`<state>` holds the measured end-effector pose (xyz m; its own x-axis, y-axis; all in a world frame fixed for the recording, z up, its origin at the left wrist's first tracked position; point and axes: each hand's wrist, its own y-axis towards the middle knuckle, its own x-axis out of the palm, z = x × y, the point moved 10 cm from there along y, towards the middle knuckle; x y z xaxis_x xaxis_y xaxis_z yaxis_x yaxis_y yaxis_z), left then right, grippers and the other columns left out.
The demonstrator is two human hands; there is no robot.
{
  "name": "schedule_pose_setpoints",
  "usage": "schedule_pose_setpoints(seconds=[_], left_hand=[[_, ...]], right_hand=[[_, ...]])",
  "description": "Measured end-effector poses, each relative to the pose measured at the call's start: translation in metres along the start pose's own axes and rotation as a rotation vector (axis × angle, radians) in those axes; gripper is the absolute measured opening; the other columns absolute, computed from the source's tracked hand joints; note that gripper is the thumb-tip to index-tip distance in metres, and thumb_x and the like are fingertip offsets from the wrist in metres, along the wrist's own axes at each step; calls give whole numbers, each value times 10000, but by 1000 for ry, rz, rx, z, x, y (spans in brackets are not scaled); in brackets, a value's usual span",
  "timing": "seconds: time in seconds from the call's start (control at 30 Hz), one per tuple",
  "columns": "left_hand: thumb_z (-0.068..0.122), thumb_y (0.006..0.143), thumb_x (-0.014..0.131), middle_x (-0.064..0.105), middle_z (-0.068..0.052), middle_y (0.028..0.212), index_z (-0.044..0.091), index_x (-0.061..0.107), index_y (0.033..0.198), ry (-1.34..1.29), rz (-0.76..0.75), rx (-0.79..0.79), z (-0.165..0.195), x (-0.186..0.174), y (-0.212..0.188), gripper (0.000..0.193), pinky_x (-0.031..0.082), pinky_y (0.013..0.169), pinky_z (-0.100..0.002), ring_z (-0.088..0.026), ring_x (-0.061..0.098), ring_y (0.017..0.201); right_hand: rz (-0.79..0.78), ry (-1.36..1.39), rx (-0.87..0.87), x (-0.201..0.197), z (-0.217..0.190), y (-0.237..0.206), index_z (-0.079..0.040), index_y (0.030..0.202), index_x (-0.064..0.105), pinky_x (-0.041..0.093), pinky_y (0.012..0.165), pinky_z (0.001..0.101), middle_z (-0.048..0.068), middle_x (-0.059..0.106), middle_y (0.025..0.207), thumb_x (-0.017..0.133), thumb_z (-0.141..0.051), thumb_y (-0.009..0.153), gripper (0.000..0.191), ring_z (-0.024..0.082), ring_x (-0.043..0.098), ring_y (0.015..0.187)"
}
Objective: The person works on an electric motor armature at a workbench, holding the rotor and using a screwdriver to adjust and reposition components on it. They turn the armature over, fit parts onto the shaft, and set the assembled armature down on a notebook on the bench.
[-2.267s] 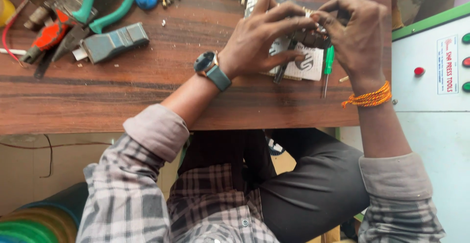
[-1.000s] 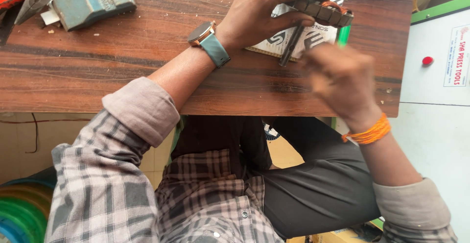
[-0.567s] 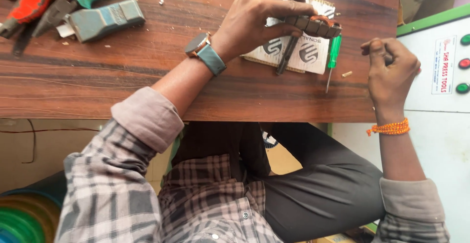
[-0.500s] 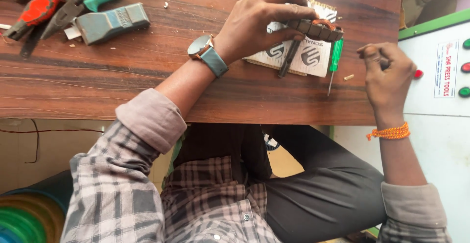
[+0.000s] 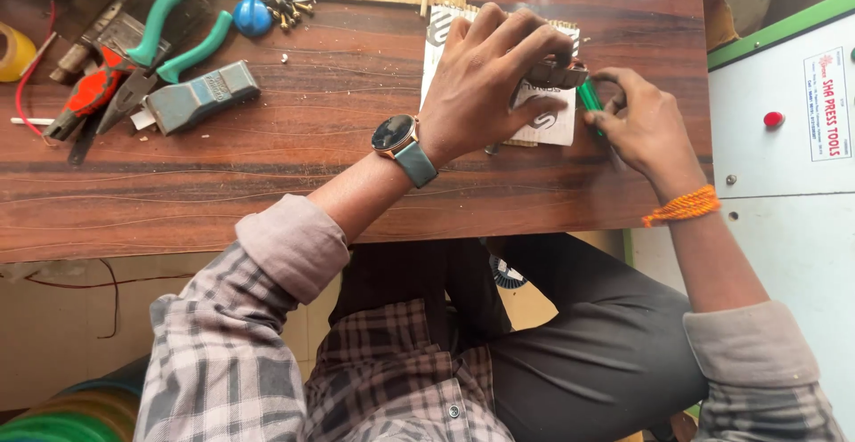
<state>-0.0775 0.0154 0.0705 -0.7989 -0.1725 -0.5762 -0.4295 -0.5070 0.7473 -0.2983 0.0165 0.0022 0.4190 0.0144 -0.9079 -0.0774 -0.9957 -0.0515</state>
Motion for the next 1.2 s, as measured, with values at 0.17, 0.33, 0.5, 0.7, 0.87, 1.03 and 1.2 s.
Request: schedule_pose_setpoints(seconds=[0.17, 0.33, 0.5, 0.7, 0.87, 1.03, 1.2], left_hand=[[374, 822, 966, 600, 66, 1220, 256, 626, 1292, -77, 2, 83, -18, 4, 1, 592, 458, 956, -355, -185, 533, 1108], [358, 802, 963, 638, 67, 1150, 265, 719, 1177, -160, 24, 108, -32, 8, -1, 457, 512, 917, -357, -188, 582, 1058], [321, 816, 940, 717, 66, 1179, 266, 719, 1224, -212, 44, 69, -36, 9, -4, 467, 564, 944, -331, -163, 630, 1071], [376, 809, 929, 736, 76, 1165, 328, 715, 1251, -186, 68, 10, -41, 16, -4, 494, 574, 902, -308, -156, 613, 1014], [391, 804, 926, 736, 87, 1160, 344, 711, 1258, -180, 60, -7, -43, 20, -5, 504, 570, 898, -300, -150, 607, 1019], [370, 786, 935, 720, 79, 1188, 323, 702, 1282, -179, 83, 30, -42, 16, -5, 550, 563, 921, -307, -154, 596, 1046], [372, 790, 942, 727, 102, 1157, 316, 713, 1275, -182, 57, 6, -41, 20, -4, 539, 555, 899, -300, -164, 588, 1000]], right_hand=[[-10, 77, -121, -14, -11, -18, -42, 1268, 654, 615, 730, 358, 132, 647, 1132, 721, -58, 942, 333, 237, 704, 909], [173, 478, -160, -67, -49, -53, -2, 1157, 523, 648, 874, 292, 137, 669, 1111, 741, -66, 1039, 257, 199, 728, 1001], [261, 594, -450, -93, -109, -95, -41, 1165, 472, 637, 952, 287, 122, 643, 1148, 778, -71, 1031, 335, 194, 725, 1096], [307, 432, -606, -78, -133, -111, -26, 1121, 473, 656, 922, 284, 170, 676, 1148, 858, -47, 973, 413, 229, 738, 1093], [324, 453, -620, -70, -134, -104, -33, 1136, 467, 669, 927, 290, 169, 683, 1129, 863, -66, 954, 438, 241, 750, 1093], [347, 405, -591, -69, -131, -102, -19, 1145, 443, 631, 885, 262, 175, 671, 1163, 859, -92, 1050, 433, 231, 739, 1080], [359, 487, -552, -70, -123, -98, -21, 1166, 440, 636, 916, 251, 155, 652, 1146, 846, -141, 1115, 426, 210, 720, 1058]])
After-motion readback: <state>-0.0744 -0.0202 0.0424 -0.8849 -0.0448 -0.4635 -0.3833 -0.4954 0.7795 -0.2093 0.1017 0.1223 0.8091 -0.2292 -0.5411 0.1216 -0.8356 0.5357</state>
